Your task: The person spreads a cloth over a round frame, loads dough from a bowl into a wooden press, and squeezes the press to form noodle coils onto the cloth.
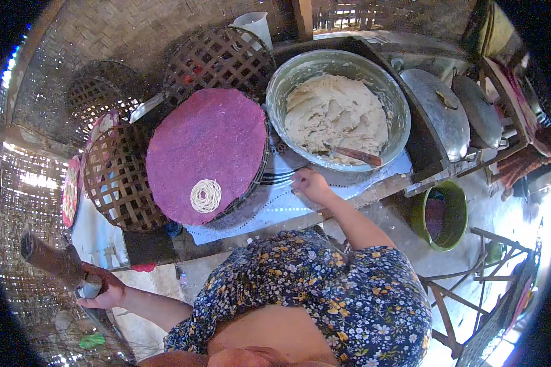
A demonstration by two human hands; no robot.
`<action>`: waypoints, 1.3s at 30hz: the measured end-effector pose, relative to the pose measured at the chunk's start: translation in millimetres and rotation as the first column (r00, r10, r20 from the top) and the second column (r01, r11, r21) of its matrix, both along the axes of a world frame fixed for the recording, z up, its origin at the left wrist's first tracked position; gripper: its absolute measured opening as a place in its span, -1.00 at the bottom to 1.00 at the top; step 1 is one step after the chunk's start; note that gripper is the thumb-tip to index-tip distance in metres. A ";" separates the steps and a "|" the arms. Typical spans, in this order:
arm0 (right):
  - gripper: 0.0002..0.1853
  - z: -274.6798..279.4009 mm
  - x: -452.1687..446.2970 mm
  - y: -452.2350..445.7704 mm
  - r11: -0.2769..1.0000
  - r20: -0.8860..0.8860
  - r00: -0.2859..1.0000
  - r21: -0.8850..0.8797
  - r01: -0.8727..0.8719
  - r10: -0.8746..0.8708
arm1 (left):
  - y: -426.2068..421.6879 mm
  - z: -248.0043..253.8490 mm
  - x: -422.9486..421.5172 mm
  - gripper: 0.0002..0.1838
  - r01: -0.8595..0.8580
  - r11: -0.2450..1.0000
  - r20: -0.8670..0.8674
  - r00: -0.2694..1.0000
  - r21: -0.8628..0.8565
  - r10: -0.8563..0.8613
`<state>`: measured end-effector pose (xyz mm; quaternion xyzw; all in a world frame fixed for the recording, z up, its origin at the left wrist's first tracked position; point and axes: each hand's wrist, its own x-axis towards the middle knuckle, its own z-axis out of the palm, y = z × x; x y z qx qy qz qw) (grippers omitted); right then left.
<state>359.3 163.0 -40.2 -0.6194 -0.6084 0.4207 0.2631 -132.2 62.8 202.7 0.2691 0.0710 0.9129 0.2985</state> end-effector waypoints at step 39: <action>-0.80 142.2 179.9 56.5 0.953 -0.169 0.942 0.038 0.301 -0.290 | 3.8 -9.9 34.8 -0.27 -0.134 0.985 0.107 0.983 -0.110 0.146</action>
